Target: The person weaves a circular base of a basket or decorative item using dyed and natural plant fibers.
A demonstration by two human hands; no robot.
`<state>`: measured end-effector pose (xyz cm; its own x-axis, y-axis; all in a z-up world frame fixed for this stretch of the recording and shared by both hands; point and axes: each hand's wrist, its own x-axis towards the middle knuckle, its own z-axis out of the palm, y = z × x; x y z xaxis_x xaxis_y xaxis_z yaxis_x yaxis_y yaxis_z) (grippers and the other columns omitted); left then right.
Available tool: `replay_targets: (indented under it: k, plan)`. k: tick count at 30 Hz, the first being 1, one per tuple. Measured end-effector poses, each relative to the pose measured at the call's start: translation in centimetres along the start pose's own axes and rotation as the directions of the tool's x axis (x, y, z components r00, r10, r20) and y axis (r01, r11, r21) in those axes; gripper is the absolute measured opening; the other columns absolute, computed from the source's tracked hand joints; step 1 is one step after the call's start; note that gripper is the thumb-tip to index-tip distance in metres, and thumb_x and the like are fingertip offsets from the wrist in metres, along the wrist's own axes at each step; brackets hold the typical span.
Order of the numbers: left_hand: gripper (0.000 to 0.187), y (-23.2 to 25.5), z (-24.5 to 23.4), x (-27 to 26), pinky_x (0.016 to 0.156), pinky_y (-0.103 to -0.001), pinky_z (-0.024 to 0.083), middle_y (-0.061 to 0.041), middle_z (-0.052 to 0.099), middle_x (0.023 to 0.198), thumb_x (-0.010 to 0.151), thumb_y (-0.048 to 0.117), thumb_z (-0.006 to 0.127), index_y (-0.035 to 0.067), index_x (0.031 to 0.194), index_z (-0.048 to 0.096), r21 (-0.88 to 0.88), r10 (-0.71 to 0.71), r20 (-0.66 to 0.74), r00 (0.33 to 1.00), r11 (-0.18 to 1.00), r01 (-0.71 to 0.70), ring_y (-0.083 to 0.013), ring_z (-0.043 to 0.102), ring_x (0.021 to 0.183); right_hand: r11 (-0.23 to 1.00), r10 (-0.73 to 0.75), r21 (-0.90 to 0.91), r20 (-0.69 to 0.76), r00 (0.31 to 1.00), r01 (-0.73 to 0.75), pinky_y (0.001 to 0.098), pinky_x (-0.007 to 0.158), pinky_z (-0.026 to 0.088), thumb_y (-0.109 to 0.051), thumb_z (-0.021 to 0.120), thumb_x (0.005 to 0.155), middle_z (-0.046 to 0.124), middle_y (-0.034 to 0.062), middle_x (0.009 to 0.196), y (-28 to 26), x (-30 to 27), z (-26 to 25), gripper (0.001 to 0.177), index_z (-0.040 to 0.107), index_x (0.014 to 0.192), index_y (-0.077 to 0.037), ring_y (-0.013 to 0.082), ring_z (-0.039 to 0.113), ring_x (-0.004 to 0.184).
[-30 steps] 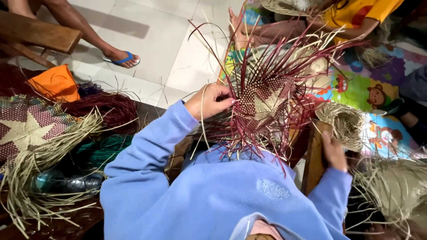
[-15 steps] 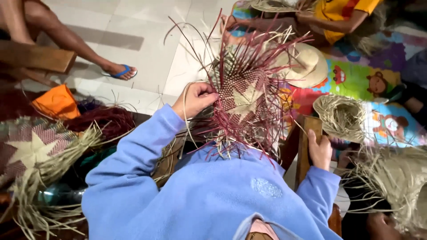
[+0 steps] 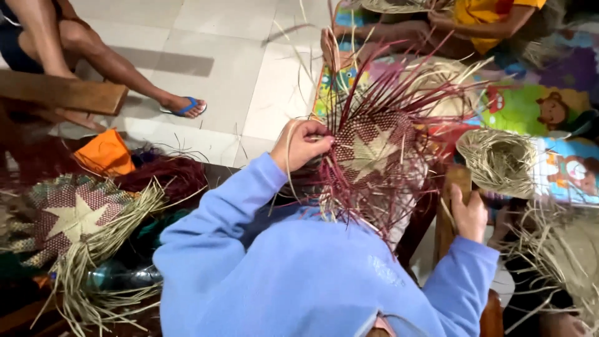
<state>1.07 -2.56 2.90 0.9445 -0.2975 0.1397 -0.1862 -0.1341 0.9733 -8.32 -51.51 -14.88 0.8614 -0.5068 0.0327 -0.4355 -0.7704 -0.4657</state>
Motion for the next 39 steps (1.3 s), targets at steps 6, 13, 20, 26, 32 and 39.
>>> replay_targets:
  k: [6, 13, 20, 26, 32, 39]
  plan:
    - [0.030, -3.5, 0.6, 1.4, 0.065, -0.025, 0.055, -0.002, 0.072, 0.078, 0.085, 0.021, 0.080, -0.007, 0.093, 0.074, -0.006, 0.018, -0.016, 1.000, 1.000, -0.018, -0.0047, 0.063, 0.072, 0.987, -0.119, 0.103, -0.061, 0.991, 0.125, 0.0545, 0.090, 0.049, -0.050, 0.071, 0.096, 0.070, 0.0301, 0.110, -5.9, -2.6, -4.0, 0.058, 0.069, 0.125, 0.000, 0.0487, 0.066, 0.100]
    - [0.029, -5.5, 1.9, 2.1, 0.066, -0.024, 0.054, -0.003, 0.072, 0.079, 0.086, 0.023, 0.079, -0.004, 0.094, 0.075, -0.102, -0.009, 0.022, 1.000, 0.995, 0.011, -0.0040, 0.062, 0.073, 0.653, -0.376, 0.516, -0.415, 0.829, 0.555, 0.0298, 0.081, 0.056, -0.001, 0.077, 0.101, 0.070, 0.0106, 0.106, -21.9, -11.3, -9.1, 0.012, 0.069, 0.111, -0.001, 0.0189, 0.067, 0.091]
    - [0.023, -4.5, 2.6, 1.2, 0.069, -0.034, 0.054, -0.011, 0.073, 0.078, 0.083, 0.022, 0.079, 0.000, 0.089, 0.076, 0.206, 0.221, -0.181, 0.958, 0.961, -0.183, -0.0203, 0.068, 0.074, 0.473, -0.774, 0.368, -0.261, 0.577, 0.800, 0.0368, 0.082, 0.054, 0.003, 0.080, 0.087, 0.067, 0.0137, 0.104, -30.1, -11.4, -3.6, 0.027, 0.071, 0.112, -0.002, 0.0291, 0.067, 0.096]
    - [0.026, -7.6, 1.5, 2.4, 0.058, -0.028, 0.041, 0.000, 0.058, 0.066, 0.090, 0.026, 0.077, 0.000, 0.090, 0.077, -0.006, 0.035, 0.000, 0.999, 0.999, -0.035, -0.0067, 0.048, 0.064, 0.443, -0.819, 0.270, -0.266, 0.508, 0.855, 0.0385, 0.078, 0.051, -0.006, 0.084, 0.088, 0.066, 0.0116, 0.105, -30.1, -10.6, -2.4, 0.033, 0.071, 0.119, -0.006, 0.0290, 0.064, 0.092]
    - [0.025, -8.2, 1.0, 0.7, 0.065, -0.024, 0.044, 0.008, 0.060, 0.076, 0.100, 0.021, 0.067, 0.000, 0.087, 0.070, -0.211, 0.107, 0.001, 0.994, 0.972, -0.105, -0.0012, 0.051, 0.075, 0.404, -0.896, 0.152, -0.135, 0.424, 0.902, 0.0414, 0.069, 0.050, -0.015, 0.084, 0.087, 0.061, 0.0105, 0.101, -30.5, -10.1, -2.9, 0.048, 0.070, 0.134, -0.015, 0.0286, 0.061, 0.086]
    - [0.021, -8.8, 0.9, 0.6, 0.067, -0.023, 0.045, 0.008, 0.060, 0.081, 0.102, 0.019, 0.063, 0.001, 0.093, 0.068, -0.260, 0.107, 0.033, 0.994, 0.961, -0.094, -0.0012, 0.052, 0.079, 0.368, -0.925, 0.041, -0.086, 0.370, 0.929, 0.0425, 0.072, 0.052, -0.017, 0.081, 0.088, 0.058, 0.0113, 0.103, -31.3, -10.4, -3.6, 0.058, 0.063, 0.144, -0.020, 0.0299, 0.060, 0.087]
